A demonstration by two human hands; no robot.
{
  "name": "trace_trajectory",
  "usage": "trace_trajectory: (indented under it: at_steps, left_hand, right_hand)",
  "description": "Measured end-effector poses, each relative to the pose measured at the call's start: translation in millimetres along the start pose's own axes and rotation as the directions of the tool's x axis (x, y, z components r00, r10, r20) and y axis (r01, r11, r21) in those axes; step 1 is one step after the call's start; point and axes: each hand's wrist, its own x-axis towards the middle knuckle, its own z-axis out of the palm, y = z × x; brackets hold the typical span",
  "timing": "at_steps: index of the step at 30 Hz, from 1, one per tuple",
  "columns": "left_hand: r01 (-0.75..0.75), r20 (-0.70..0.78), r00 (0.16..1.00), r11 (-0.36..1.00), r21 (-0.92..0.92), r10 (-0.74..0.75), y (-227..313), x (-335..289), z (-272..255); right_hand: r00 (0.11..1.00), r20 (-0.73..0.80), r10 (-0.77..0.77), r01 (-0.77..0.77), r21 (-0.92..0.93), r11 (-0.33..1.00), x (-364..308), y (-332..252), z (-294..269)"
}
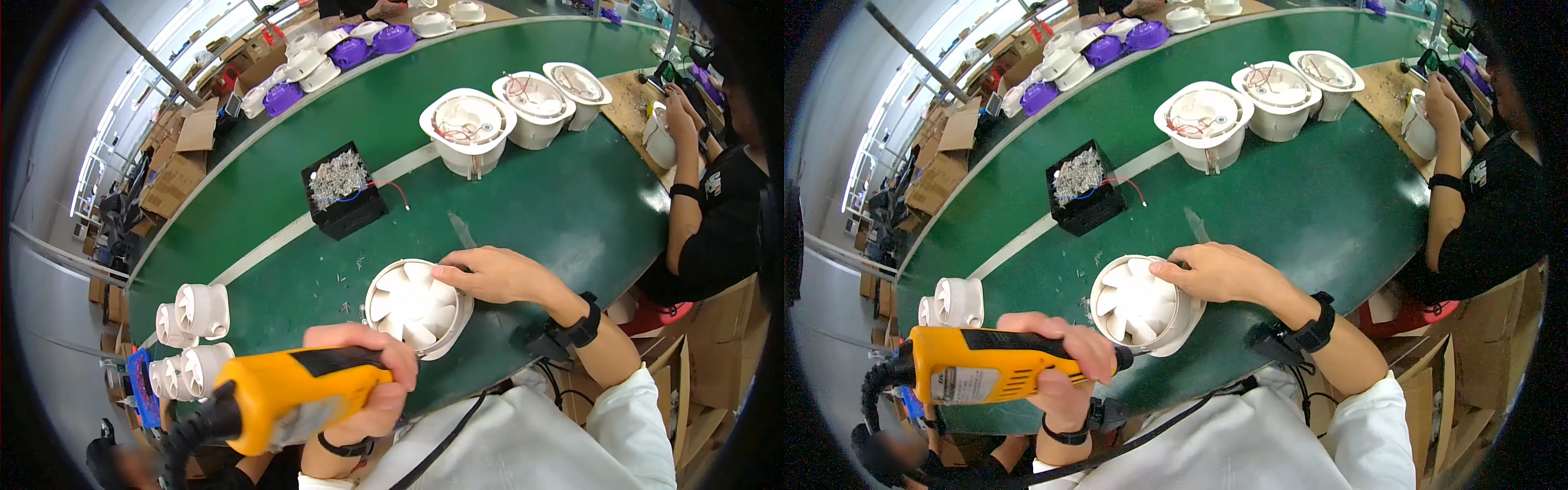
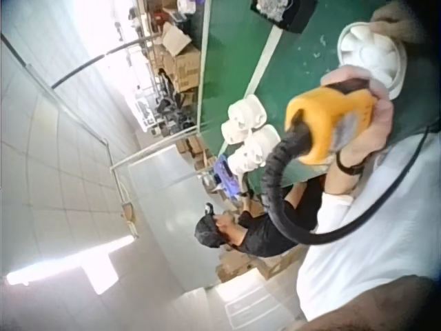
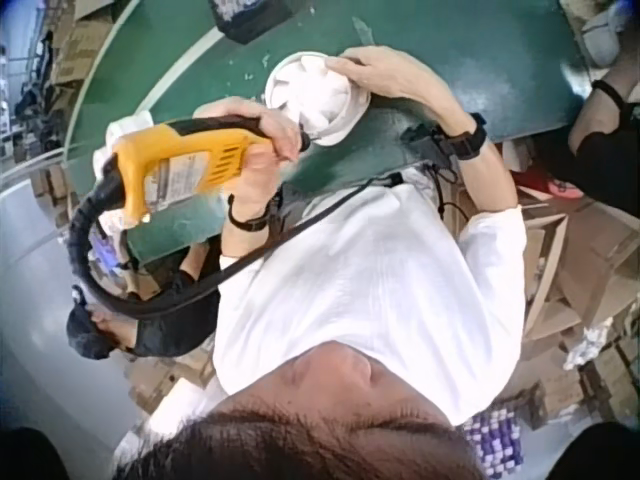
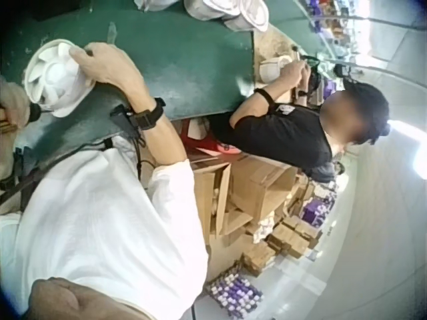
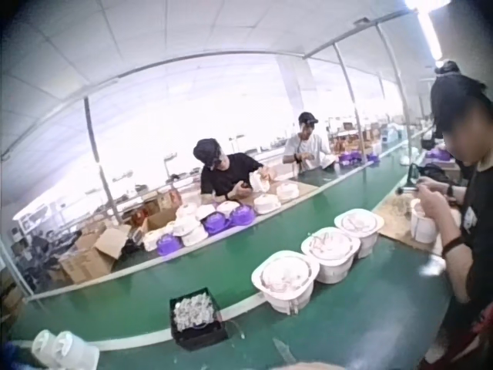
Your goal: The person uses a yellow power drill to fasten screws into white plastic fan housings on a green assembly table. They repeatedly pick up a housing, align it, and drive screws into the center hub while other workers assemble similar units in the background.
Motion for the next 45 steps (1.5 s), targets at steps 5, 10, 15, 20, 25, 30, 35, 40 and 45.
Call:
trace_trajectory:
  at_steps: [5,10,15,20,25,30,35,40,45]
  left_hand:
    - [-0.040,-0.131,0.990,0.998,0.054,0.047,22,-4,-3]
    - [-0.144,-0.135,0.977,0.978,0.148,0.164,29,-15,-20]
    - [-0.205,-0.204,0.944,0.944,0.258,0.260,36,-24,-41]
    - [-0.154,-0.213,0.956,0.962,0.225,0.203,35,-18,-42]
    - [-0.128,-0.135,0.980,0.984,0.121,0.144,27,-6,-25]
    - [-0.125,-0.139,0.980,0.985,0.120,0.141,19,-3,-17]
    - [-0.075,-0.144,0.985,0.989,0.129,0.094,12,-8,-17]
    - [-0.037,-0.136,0.989,0.996,0.082,0.048,11,-7,-18]
    - [-0.042,-0.131,0.990,0.997,0.069,0.051,9,-3,-16]
  right_hand:
    - [0.941,-0.093,-0.327,0.324,-0.042,0.945,40,-8,11]
    - [0.905,0.264,-0.333,0.344,0.004,0.939,79,-26,16]
    - [0.964,-0.103,-0.245,0.235,-0.093,0.967,33,-14,14]
    - [0.962,-0.274,-0.017,-0.042,-0.205,0.978,-13,-22,6]
    - [0.972,-0.230,-0.041,-0.005,-0.196,0.981,-14,-17,15]
    - [0.994,-0.112,0.011,-0.016,-0.048,0.999,0,-13,0]
    - [0.988,0.136,0.067,-0.105,0.298,0.949,24,10,-2]
    - [0.992,0.126,0.016,-0.058,0.333,0.941,28,14,-2]
    - [0.996,0.068,-0.063,0.038,0.316,0.948,32,17,-1]
